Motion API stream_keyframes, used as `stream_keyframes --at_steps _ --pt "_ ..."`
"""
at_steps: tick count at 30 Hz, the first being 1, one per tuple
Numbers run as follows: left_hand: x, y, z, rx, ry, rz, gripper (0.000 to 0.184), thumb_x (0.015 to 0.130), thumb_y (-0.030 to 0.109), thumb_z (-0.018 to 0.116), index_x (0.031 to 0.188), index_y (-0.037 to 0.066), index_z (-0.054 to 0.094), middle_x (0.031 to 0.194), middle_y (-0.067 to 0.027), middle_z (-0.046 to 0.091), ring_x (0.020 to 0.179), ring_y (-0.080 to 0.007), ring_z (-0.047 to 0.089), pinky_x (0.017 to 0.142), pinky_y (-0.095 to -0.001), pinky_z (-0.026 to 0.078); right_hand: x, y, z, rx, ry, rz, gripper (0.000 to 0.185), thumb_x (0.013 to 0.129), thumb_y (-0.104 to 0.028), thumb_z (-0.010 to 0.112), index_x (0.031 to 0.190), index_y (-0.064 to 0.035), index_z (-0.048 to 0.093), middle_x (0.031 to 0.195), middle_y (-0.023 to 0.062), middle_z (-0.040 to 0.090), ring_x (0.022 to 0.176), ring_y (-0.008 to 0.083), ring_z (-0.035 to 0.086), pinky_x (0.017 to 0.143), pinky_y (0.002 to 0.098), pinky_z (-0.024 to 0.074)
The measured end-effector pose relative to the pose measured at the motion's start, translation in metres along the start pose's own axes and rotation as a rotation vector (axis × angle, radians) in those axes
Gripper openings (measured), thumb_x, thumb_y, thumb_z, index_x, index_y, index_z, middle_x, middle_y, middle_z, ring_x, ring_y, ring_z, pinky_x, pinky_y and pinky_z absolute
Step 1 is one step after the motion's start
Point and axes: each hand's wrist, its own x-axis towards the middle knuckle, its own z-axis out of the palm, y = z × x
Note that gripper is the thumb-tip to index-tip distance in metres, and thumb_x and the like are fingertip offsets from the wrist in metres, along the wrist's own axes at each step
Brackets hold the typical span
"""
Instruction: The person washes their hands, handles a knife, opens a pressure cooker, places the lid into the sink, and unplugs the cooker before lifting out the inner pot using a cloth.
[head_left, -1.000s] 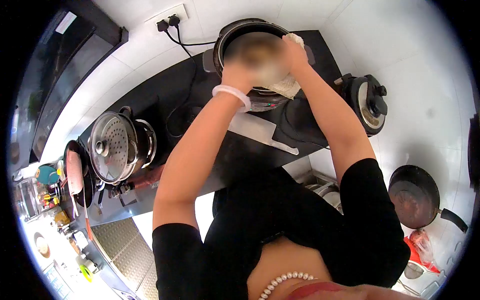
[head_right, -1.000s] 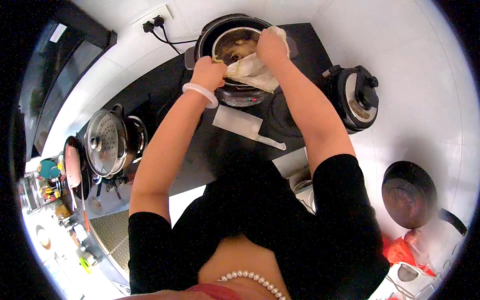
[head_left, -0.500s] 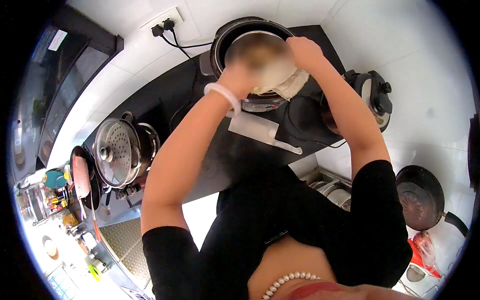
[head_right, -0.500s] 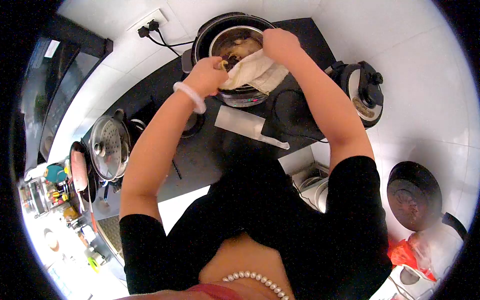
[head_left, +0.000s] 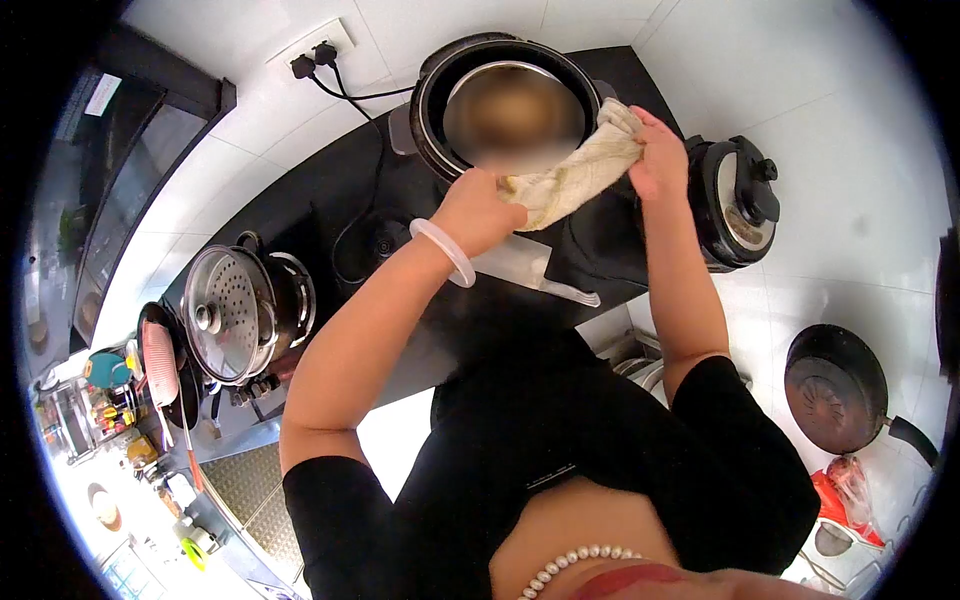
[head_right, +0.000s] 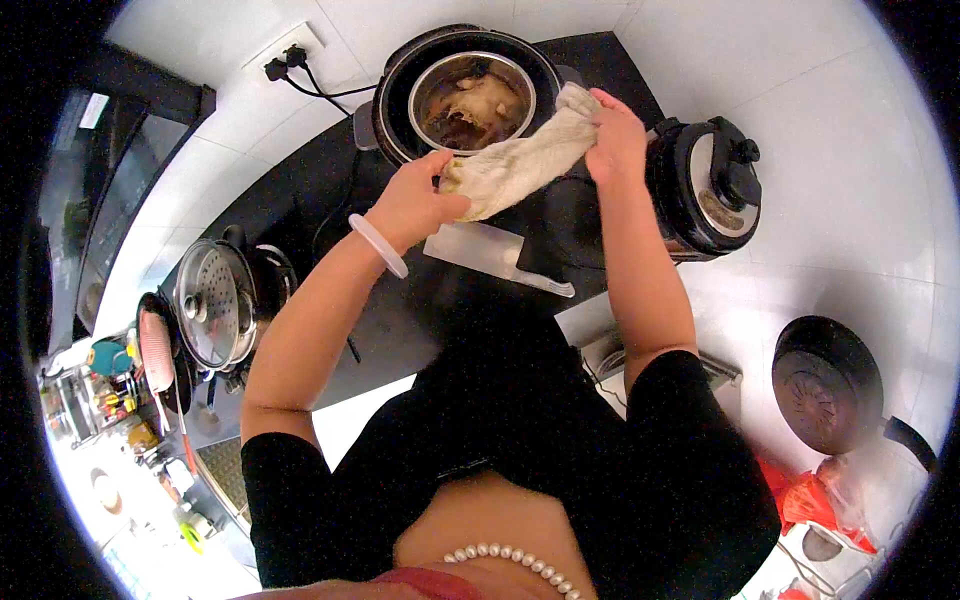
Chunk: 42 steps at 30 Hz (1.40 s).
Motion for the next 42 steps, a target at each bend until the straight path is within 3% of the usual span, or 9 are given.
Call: stream_keyframes --at_steps 2,7,11,13,15,20,32,36,42 --pt "0.007 -0.011 0.001 0.059 0.066 0.006 0.033 0.061 0.009 0.061 0.089 -0.007 0.054 0.082 -0.0205 0.06 0.08 -0.0322 0.059 0.073 -0.0344 0.046 -0.001 0.009 0.012 0.024 0.126 -0.023 0.036 0.076 0.006 0.043 0.112 0.0077 0.049 0.101 0.015 0.057 0.092 0.0254 0.057 0.081 0.0338 0.0457" --pt "0.015 0.006 0.002 -0.293 0.117 -0.175 0.023 0.064 0.004 0.06 0.083 -0.007 0.055 0.071 -0.0116 0.058 0.053 -0.0146 0.056 0.043 -0.0256 0.047 0.032 0.032 0.028 -0.872 0.043 -0.493 0.025 0.076 -0.001 0.05 0.101 0.0013 0.054 0.094 0.0166 0.06 0.089 0.0289 0.058 0.076 0.0355 0.0457" --pt "0.026 0.015 0.002 -0.436 0.128 -0.307 0.019 0.069 0.001 0.06 0.086 -0.006 0.054 0.076 -0.0092 0.058 0.062 -0.0139 0.056 0.048 -0.0241 0.048 0.029 0.036 0.06 -1.325 0.054 -0.539 0.019 0.076 -0.005 0.048 0.094 -0.0055 0.057 0.089 0.0173 0.06 0.086 0.0323 0.058 0.076 0.0376 0.0444" --pt "0.041 -0.009 0.004 -0.217 0.134 -0.065 0.019 0.068 0.001 0.061 0.085 -0.007 0.055 0.077 -0.0108 0.059 0.063 -0.0158 0.058 0.048 -0.0251 0.051 0.026 0.041 0.065 -1.316 0.015 -0.543 0.017 0.074 -0.004 0.049 0.09 -0.0052 0.054 0.086 0.0186 0.06 0.085 0.0351 0.057 0.075 0.0397 0.0441" --pt "0.035 0.015 0.008 -0.48 0.266 -0.299 0.017 0.068 0.0 0.06 0.081 -0.01 0.055 0.077 -0.0142 0.059 0.063 -0.02 0.061 0.048 -0.0276 0.054 0.026 0.041 0.072 -1.33 -0.027 -0.517 0.016 0.073 -0.003 0.049 0.088 -0.0047 0.052 0.084 0.02 0.059 0.084 0.0368 0.057 0.074 0.041 0.0438" --pt "0.066 -0.013 0.001 -0.317 0.301 -0.279 0.015 0.069 -0.002 0.058 0.08 -0.012 0.055 0.075 -0.0174 0.059 0.06 -0.0229 0.061 0.048 -0.0289 0.055 0.029 0.039 0.079 -1.455 -0.164 -0.455 0.03 0.07 -0.006 0.059 0.093 0.0056 0.043 0.086 0.0278 0.058 0.086 0.0403 0.058 0.075 0.0434 0.0464" --pt "0.09 -0.004 -0.013 -0.509 0.343 -0.553 0.02 0.07 -0.007 0.054 0.09 -0.007 0.052 0.088 -0.0152 0.054 0.075 -0.0245 0.057 0.053 -0.0298 0.055 0.047 0.028 0.085 -1.516 -0.191 -0.306 0.021 0.073 -0.008 0.05 0.092 0.0013 0.049 0.09 0.0248 0.059 0.091 0.0398 0.055 0.08 0.0426 0.0433" --pt "0.091 -0.008 -0.014 -0.426 0.282 -0.517 0.014 0.074 -0.003 0.051 0.085 -0.01 0.056 0.086 -0.0181 0.06 0.064 -0.0262 0.062 0.042 -0.0282 0.05 0.064 0.049 0.077 -1.505 -0.109 -0.358 0.018 0.072 -0.008 0.051 0.088 0.001 0.05 0.089 0.0244 0.059 0.09 0.0391 0.056 0.08 0.0429 0.0432" --pt "0.087 -0.003 -0.013 -0.521 0.276 -0.499 0.015 0.067 -0.007 0.056 0.082 -0.007 0.054 0.08 -0.0128 0.054 0.069 -0.0234 0.057 0.051 -0.0305 0.055 0.059 0.052 0.08 -1.498 -0.094 -0.368 0.015 0.071 -0.006 0.053 0.085 -0.0004 0.053 0.087 0.0237 0.059 0.089 0.0371 0.057 0.079 0.0425 0.0437"
